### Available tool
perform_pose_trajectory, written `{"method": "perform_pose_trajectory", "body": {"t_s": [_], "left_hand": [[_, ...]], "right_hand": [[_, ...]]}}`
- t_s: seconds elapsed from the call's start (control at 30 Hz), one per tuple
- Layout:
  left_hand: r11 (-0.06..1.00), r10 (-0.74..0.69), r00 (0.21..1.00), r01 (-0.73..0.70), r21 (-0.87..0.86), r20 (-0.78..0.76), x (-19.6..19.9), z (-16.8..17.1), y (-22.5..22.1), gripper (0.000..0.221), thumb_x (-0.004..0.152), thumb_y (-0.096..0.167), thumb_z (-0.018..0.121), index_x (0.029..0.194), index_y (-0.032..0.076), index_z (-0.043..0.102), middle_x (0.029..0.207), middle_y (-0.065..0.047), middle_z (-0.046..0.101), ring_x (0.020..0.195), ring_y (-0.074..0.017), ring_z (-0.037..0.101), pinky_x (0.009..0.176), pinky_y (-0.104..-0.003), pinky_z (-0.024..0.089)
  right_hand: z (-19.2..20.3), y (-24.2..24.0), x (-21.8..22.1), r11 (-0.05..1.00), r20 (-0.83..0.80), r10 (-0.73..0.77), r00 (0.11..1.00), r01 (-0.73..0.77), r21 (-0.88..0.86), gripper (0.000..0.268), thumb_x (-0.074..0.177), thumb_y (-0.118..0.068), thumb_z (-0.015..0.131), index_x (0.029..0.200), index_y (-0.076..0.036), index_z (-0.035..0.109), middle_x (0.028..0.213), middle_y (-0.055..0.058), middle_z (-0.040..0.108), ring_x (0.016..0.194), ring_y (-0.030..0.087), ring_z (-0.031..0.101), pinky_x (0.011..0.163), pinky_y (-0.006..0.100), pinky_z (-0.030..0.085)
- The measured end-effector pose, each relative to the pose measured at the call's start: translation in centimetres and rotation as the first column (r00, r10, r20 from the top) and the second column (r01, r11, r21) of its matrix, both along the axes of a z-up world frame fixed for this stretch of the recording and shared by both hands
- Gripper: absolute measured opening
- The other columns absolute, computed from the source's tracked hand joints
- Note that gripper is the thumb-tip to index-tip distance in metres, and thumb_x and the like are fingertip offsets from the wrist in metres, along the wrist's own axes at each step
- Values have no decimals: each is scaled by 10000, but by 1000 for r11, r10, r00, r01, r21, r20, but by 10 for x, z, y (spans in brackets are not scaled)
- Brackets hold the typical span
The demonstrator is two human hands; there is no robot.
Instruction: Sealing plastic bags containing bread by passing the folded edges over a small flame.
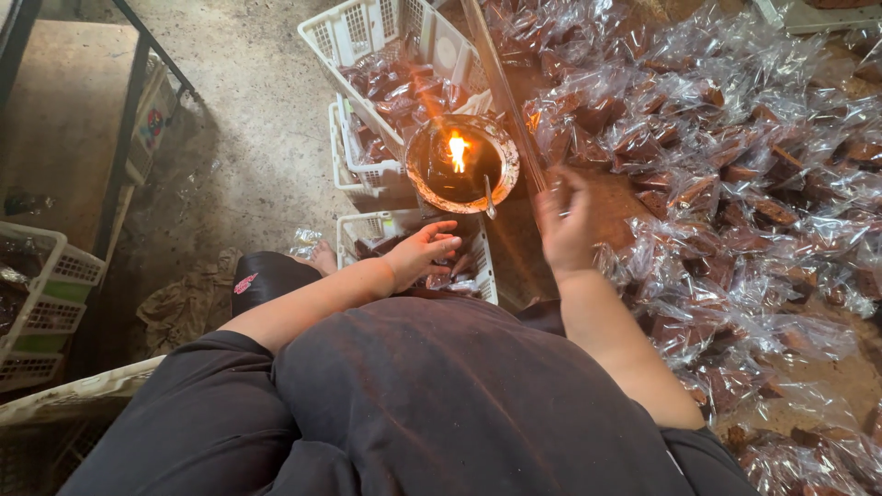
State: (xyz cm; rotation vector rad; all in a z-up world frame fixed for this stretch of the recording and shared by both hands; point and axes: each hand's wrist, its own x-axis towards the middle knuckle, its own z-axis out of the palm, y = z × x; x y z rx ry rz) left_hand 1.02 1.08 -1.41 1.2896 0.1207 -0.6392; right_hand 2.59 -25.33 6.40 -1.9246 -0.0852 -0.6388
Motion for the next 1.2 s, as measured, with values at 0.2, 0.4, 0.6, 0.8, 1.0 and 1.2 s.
{"method": "perform_pose_trajectory", "body": {"t_s": [0.2, 0.4, 0.6, 0.8, 1.0, 1.2], "left_hand": [[961, 21, 1000, -17, -277, 14, -9, 26, -4, 447, 896, 175, 776, 1299, 83, 606, 1057, -156, 745, 976, -263, 747, 796, -440, 626], [913, 25, 998, -2, -409, 51, -5, 6, -12, 396, 890, 28, 758, 1228, 116, 570, 1055, -173, 754, 724, -307, 755, 288, -258, 491], [928, 82, 981, -11, -374, 175, -8, 43, -8, 140, 866, 55, 783, 888, 28, 647, 717, -127, 736, 655, -190, 742, 539, -315, 617], [868, 300, 952, -299, -397, -61, -2, 35, -5, 182, 820, 124, 847, 831, 59, 677, 874, -106, 735, 829, -258, 739, 694, -405, 620], [967, 251, 937, -231, -109, 241, 2, 6, -3, 433, 757, 121, 925, 1131, 68, 714, 1006, -109, 746, 955, -185, 706, 835, -344, 613], [698, -555, 724, 136, 703, 410, 4, -15, -12, 655, 839, 564, 751, 1352, 190, 590, 1189, -130, 713, 1158, -346, 665, 1001, -471, 538]], "right_hand": [[-22, 29, -14, 835, -298, 540, 787, -547, 66, 597, 933, -268, 749, 1471, -92, 559, 1420, 209, 490, 1332, 426, 513, 958, 504, 556], [-41, 25, -10, 855, -403, 518, 755, -466, 227, 1169, 831, -119, 875, 1658, -261, 61, 1369, 240, 524, 1176, 365, 592, 982, 463, 535], [-19, 44, -24, 926, -376, 373, 849, -311, 215, 205, 981, -199, 703, 1136, -281, 808, 708, 4, 739, 596, 44, 617, 498, 203, 542], [-40, 26, -9, 949, -504, 263, 823, -316, -21, 159, 908, -423, 809, 932, -266, 807, 775, -43, 699, 701, 60, 600, 665, 233, 525], [-63, 24, -1, 773, -491, 579, 651, -246, 585, 192, 1039, -212, 644, 909, -73, 670, 757, 160, 735, 686, 236, 752, 641, 390, 653], [-37, 35, -14, 590, -408, 673, 617, -115, 799, 91, 1011, -35, 572, 926, -35, 603, 957, 149, 742, 916, 255, 768, 824, 377, 646]]}}
